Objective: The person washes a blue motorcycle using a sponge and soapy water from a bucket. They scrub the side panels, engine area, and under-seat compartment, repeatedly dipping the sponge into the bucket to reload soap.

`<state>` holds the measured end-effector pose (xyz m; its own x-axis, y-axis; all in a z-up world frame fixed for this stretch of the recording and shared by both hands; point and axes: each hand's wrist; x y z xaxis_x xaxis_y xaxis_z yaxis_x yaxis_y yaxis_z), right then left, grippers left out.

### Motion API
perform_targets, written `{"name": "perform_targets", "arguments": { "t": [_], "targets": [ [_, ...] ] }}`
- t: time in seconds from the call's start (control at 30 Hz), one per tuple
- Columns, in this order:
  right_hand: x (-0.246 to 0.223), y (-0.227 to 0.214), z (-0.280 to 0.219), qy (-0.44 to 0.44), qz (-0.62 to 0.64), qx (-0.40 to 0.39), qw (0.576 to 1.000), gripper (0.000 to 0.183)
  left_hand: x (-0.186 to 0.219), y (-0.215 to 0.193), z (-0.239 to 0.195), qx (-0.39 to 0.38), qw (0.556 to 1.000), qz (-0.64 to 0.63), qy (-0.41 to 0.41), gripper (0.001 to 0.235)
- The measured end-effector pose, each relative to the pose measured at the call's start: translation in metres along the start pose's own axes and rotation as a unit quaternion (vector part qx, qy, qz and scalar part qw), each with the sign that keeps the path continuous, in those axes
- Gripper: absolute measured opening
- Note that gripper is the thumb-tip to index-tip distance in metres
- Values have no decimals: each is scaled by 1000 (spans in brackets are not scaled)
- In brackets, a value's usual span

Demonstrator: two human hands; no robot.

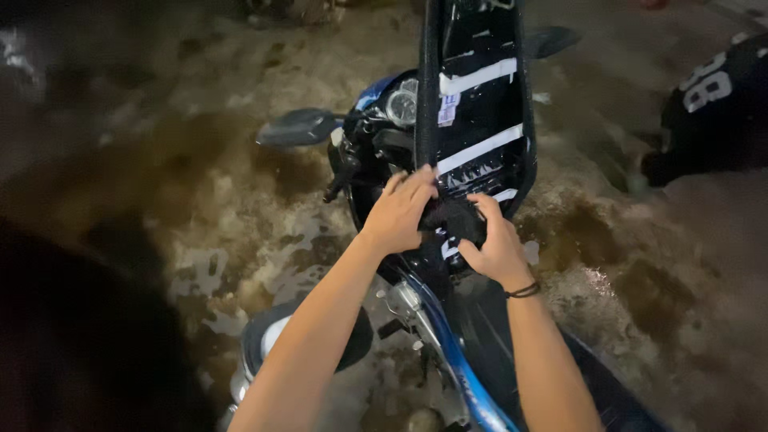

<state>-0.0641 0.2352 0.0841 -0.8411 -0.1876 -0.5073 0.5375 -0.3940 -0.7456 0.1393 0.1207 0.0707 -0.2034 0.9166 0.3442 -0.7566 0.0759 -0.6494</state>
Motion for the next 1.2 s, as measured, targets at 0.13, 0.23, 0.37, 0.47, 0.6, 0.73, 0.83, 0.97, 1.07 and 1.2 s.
{"name": "perform_targets", "arguments": {
  "t": [0.13, 0.23, 0.37, 0.47, 0.6, 0.73, 0.83, 0.97, 1.07, 1.2],
  "targets": [
    [-64, -5, -18, 83, -209, -47, 973, 78, 7, -45, -44, -100, 993, 40, -49, 64],
    [-102, 10, -16, -34, -253, -46, 966, 79, 9, -79, -77, -51, 989, 141, 11, 71],
    [-131, 49, -5, -96, -243, -94, 961, 86, -5, -130, -120, -96, 983, 145, -60, 87],
    [-147, 100, 16, -125, -205, -132, 962, 83, -28, -175, -160, -106, 974, 175, -96, 87],
    [-178, 185, 42, -183, -148, -198, 951, 81, -54, -228, -220, -136, 954, 205, -170, 93],
    [-214, 267, 63, -254, -140, -251, 924, 78, -75, -262, -281, -124, 936, 161, -287, 97],
    [-230, 315, 72, -277, -145, -285, 906, 78, -86, -271, -322, -111, 920, 143, -347, 92],
    [-227, 361, 80, -300, -110, -314, 894, 78, -111, -257, -358, -75, 910, 155, -377, 77],
    [-210, 403, 80, -319, -92, -325, 885, 80, -131, -233, -383, -59, 903, 154, -396, 77],
    [-160, 479, 62, -288, -102, -363, 880, 80, -174, -176, -432, -69, 892, 145, -422, 81]
  ]
}}
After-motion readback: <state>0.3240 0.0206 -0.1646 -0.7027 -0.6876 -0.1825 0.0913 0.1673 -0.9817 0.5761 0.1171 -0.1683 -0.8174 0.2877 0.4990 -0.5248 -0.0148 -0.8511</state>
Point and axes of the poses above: each hand's wrist, its own z-axis towards the middle knuckle, its own y-axis out of the palm, x = y × z, and after that the axes turned 9 degrees about -z, right-handed
